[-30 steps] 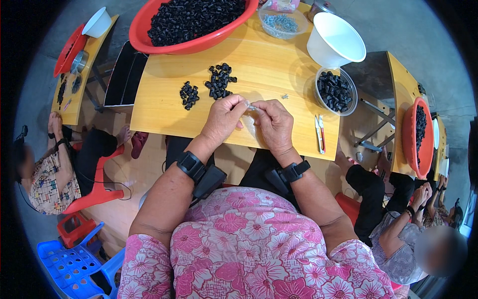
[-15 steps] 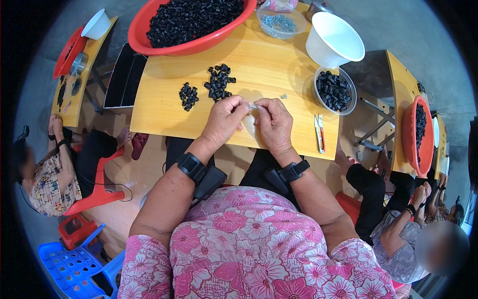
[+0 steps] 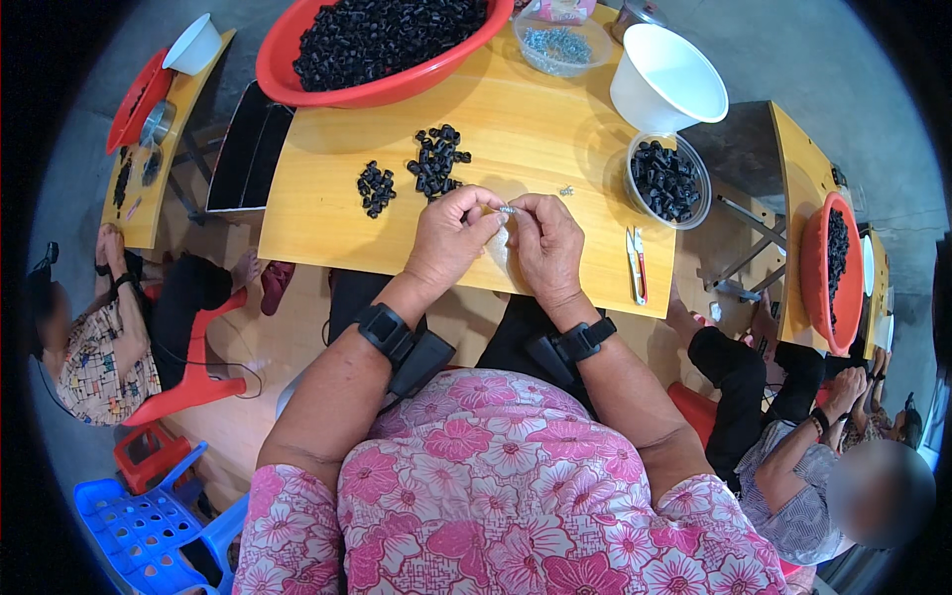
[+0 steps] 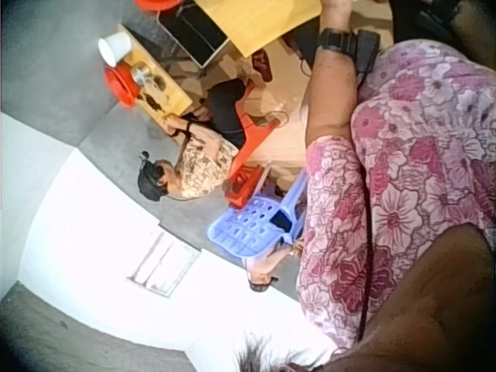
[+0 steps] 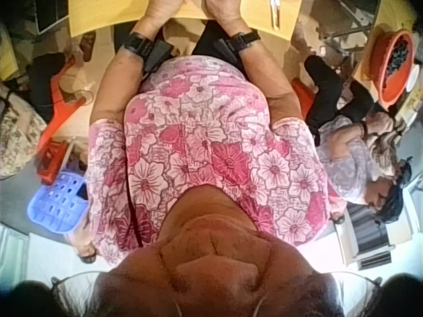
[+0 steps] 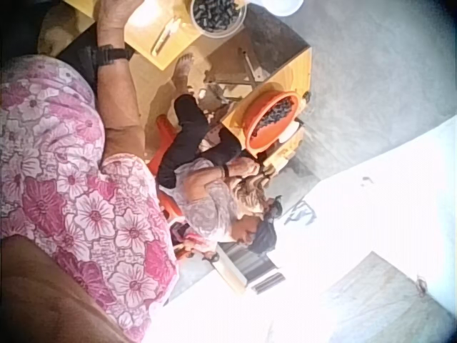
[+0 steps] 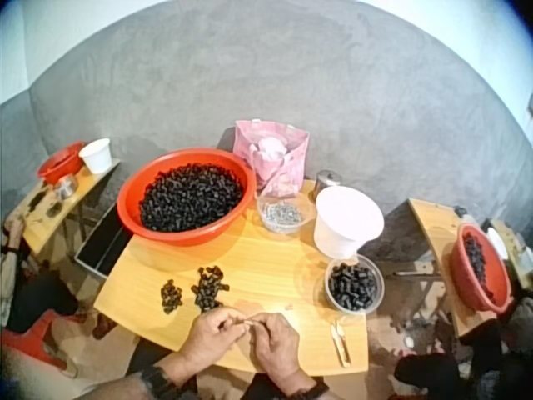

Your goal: Assembling small black plastic components by hand at a workbench.

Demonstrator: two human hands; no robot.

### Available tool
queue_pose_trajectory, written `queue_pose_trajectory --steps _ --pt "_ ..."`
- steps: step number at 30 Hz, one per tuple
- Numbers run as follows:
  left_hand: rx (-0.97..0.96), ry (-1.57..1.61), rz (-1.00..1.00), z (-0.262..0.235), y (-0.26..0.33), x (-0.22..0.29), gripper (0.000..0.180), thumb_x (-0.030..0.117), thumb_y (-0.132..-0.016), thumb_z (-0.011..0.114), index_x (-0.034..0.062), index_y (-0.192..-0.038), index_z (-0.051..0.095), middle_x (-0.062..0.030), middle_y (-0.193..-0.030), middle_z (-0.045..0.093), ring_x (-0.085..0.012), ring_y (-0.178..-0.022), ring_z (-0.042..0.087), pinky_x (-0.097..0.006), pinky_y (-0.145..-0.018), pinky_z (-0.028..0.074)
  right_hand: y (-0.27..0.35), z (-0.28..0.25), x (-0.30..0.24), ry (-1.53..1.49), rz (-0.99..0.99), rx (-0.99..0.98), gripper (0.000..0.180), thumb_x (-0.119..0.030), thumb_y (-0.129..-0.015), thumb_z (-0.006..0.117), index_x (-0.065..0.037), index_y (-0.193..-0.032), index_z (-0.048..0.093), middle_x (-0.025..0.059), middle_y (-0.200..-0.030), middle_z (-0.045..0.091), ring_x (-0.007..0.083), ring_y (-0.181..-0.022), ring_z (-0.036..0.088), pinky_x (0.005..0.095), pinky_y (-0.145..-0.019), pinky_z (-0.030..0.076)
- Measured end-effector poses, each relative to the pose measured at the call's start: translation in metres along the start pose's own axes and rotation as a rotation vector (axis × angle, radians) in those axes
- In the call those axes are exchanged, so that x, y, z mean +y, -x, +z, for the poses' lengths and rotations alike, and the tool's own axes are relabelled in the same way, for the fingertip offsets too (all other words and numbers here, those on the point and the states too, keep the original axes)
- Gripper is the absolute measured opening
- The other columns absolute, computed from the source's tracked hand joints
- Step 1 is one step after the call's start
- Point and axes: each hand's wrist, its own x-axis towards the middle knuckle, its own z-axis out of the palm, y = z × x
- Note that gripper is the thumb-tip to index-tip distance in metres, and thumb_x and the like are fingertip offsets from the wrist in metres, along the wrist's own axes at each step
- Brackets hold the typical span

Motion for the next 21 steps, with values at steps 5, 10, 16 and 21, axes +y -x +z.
queue_pose_trajectory --steps 5,10,16,21 --pt "-0.001 -0.071 0.041 0.0 -0.002 -0.001 0.007 0.01 -0.088 0.066 0.0037 -0.091 0.065 0.0048 -0.069 0.049 -0.0026 -0.056 0.045 -0.019 -0.05 0.042 -0.001 -0.001 -0.001 -0.013 0.031 0.001 0.006 0.0 -0.082 0.06 -0.004 -0.086 0.059 0.0129 -0.075 0.057 0.0286 -0.065 0.058 0.0363 -0.059 0.046" --pt "-0.002 -0.094 0.063 0.0 -0.003 0.001 0.014 0.015 -0.091 0.062 0.001 -0.09 0.065 -0.0001 -0.073 0.054 -0.0059 -0.057 0.05 -0.02 -0.051 0.045 -0.001 0.001 0.0 0.035 0.002 0.021 0.006 0.001 -0.082 0.06 -0.003 -0.086 0.059 0.0133 -0.075 0.058 0.0293 -0.066 0.059 0.0365 -0.059 0.047" --pt "-0.055 -0.041 -0.035 -0.004 -0.003 0.01 0.023 0.019 -0.094 0.056 -0.0018 -0.091 0.066 -0.0047 -0.078 0.061 -0.0087 -0.058 0.055 -0.021 -0.051 0.047 -0.001 0.003 -0.001 0.01 0.009 0.037 0.006 0.001 -0.082 0.06 -0.003 -0.086 0.059 0.0133 -0.076 0.059 0.0296 -0.067 0.059 0.0361 -0.061 0.048" --pt "-0.079 0.02 -0.092 -0.004 -0.003 0.009 0.023 0.019 -0.094 0.056 -0.002 -0.091 0.066 -0.0059 -0.081 0.063 -0.0086 -0.059 0.056 -0.021 -0.052 0.048 0.0 0.002 0.001 -0.016 0.031 0.033 0.006 0.001 -0.082 0.06 -0.003 -0.085 0.058 0.0133 -0.077 0.059 0.0298 -0.068 0.059 0.0361 -0.061 0.048"
